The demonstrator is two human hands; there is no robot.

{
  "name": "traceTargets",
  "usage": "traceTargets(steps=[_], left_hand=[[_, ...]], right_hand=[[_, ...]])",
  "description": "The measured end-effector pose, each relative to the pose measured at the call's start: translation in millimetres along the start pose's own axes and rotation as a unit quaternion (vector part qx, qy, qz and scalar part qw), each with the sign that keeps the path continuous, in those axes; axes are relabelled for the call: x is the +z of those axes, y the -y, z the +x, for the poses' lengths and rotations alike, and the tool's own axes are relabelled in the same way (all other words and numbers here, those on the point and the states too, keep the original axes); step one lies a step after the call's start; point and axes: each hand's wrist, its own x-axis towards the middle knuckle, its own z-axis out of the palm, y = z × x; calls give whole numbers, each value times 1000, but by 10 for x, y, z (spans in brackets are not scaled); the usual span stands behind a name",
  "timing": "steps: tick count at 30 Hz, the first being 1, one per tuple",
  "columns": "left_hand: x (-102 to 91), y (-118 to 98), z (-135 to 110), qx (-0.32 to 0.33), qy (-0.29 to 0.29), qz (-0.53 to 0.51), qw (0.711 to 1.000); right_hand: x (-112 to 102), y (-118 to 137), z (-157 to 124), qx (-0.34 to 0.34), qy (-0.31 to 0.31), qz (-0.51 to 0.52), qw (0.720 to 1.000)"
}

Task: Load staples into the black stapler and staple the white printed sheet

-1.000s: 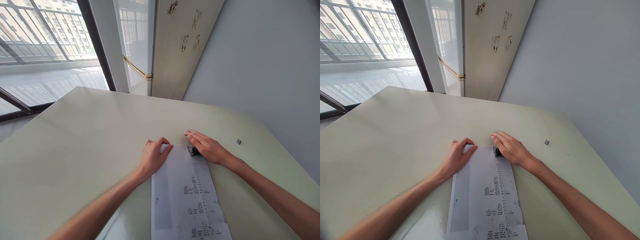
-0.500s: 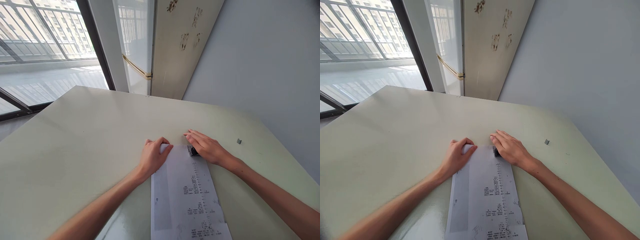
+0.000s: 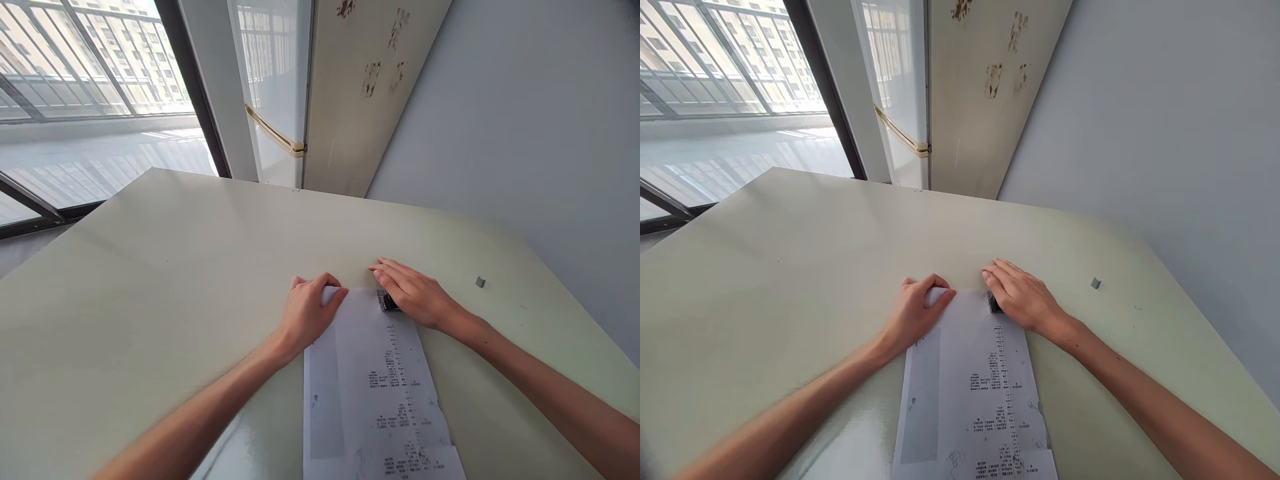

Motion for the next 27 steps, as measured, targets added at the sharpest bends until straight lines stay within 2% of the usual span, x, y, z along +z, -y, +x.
traceTargets(steps=[11,20,27], left_hand=[[8,14,-2,-2,-5,3,1000],[-3,-4,-9,1,2,-4,1000],[2,2,-5,-1,0,0,1000]], right_hand=[[12,-15,11,-5,4,-12,1000],[-19,-109,23,6,-2,70,998],[0,-88,29,8,-13,53,998]])
